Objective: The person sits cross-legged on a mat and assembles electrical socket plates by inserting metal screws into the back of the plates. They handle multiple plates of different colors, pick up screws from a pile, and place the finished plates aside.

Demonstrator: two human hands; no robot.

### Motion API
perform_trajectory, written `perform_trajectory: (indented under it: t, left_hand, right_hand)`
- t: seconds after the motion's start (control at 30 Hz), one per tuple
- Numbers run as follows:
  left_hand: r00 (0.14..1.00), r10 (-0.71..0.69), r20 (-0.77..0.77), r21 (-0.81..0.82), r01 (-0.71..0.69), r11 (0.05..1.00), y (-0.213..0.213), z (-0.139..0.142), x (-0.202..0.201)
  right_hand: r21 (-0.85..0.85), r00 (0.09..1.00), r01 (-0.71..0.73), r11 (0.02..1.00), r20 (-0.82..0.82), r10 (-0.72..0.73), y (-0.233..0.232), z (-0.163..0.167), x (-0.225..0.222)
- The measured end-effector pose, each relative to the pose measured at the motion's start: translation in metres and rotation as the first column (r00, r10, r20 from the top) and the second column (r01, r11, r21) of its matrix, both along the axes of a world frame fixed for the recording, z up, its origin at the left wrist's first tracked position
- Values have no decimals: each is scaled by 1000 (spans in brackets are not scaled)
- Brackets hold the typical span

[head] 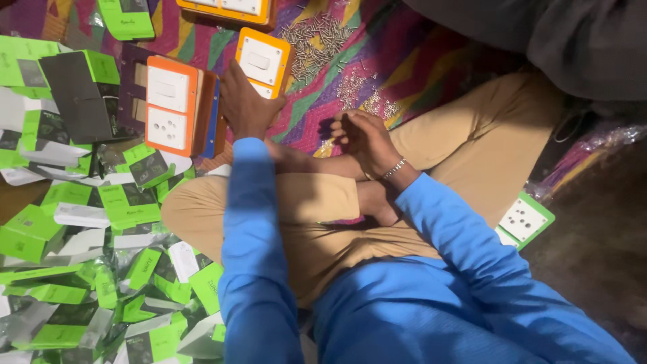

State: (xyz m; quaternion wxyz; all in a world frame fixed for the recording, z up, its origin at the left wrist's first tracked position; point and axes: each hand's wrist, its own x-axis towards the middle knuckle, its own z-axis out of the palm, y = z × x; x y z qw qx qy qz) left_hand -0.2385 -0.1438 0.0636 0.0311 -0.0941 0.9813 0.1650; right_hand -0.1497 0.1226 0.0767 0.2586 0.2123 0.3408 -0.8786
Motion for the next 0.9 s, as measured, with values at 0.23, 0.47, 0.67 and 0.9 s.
perform_trajectory:
  t: [0.23, 0.47, 0.67, 0.9]
  left_hand:
    - [983, -100, -155, -65, 91, 994, 4, 3, 2]
    - [982, -169, 89, -70, 175, 982, 8, 78, -22]
    - [921, -294, -257, -131, 268, 954, -13, 121, -70]
    - [957, -48, -285, 0, 50, 999, -14, 76, -180]
  right_hand:
    - [-16, 999, -32, 999, -31, 32, -5, 0, 0]
    - [-12, 1000, -10, 1000, 1, 10, -7, -3, 4]
    - [4, 999, -39, 999, 2, 39, -19, -7, 2]
    - [-13, 999, -48, 999, -26, 48, -20, -9, 3]
